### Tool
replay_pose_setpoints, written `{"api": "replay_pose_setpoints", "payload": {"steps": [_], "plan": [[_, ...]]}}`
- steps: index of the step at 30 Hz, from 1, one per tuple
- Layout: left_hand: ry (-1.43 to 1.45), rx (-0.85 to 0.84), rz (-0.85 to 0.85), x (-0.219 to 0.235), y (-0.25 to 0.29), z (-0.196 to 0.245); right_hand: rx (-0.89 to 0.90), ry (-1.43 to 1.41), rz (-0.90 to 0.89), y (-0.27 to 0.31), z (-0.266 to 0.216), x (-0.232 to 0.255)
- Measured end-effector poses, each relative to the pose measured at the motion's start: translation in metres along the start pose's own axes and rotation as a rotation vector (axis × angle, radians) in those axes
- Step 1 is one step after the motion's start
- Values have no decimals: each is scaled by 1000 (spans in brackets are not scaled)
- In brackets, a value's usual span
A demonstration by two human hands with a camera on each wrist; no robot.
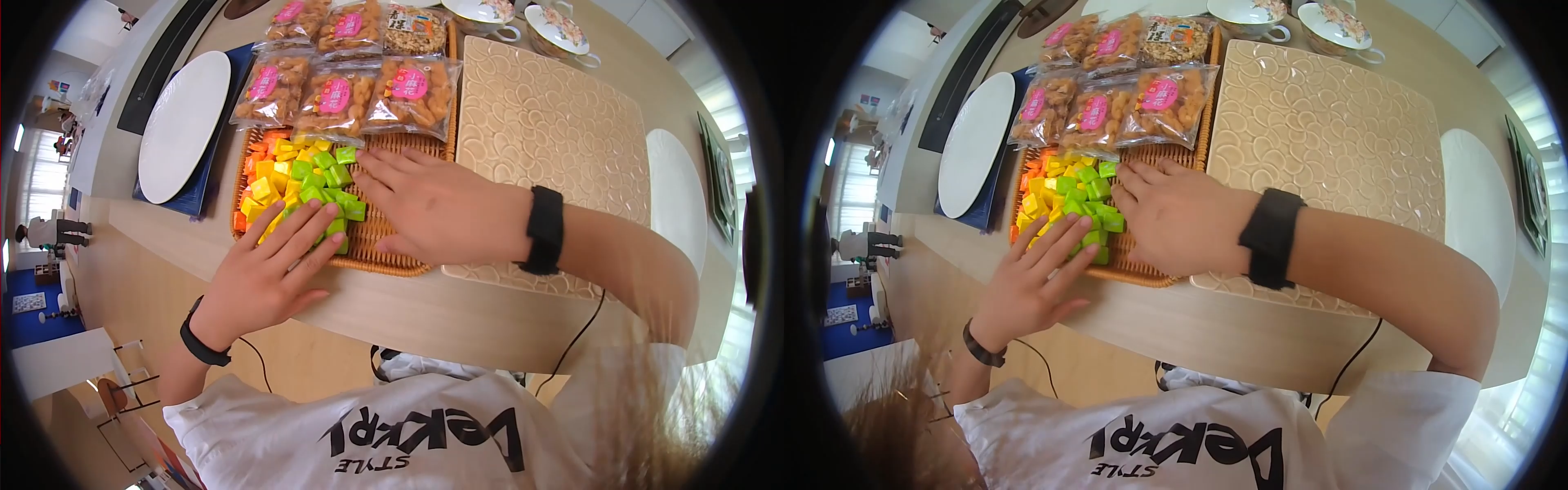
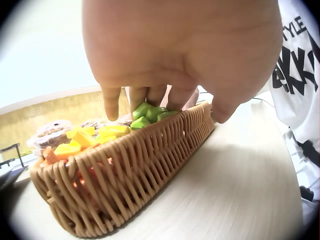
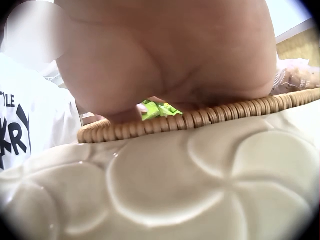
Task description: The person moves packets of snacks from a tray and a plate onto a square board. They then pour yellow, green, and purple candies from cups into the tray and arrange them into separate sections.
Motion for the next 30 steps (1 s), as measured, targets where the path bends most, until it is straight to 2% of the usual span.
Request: {"api": "replay_pose_setpoints", "payload": {"steps": [7,9,18,21,23,30], "plan": [[0,18,38,13,-12,1,-16,-16,-133,-15,6,-8],[1,-95,55,18,-18,8,-13,3,-137,-10,8,-3],[96,-138,43,14,-44,6,49,45,-19,15,6,10],[45,-198,13,3,-50,10,84,75,-15,18,4,8],[30,-187,-4,0,-48,9,88,57,57,21,3,10],[-4,-173,4,6,-43,5,61,-1,60,22,7,11]]}}
Point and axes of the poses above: each hand's wrist, its own y-axis away from the middle knuckle, its own x-axis out of the back of the hand, z = x × y, the point moved 8 cm from there along -y, towards the middle knuckle, and after that the axes turned 8 degrees about -y, right-handed, at the moved point
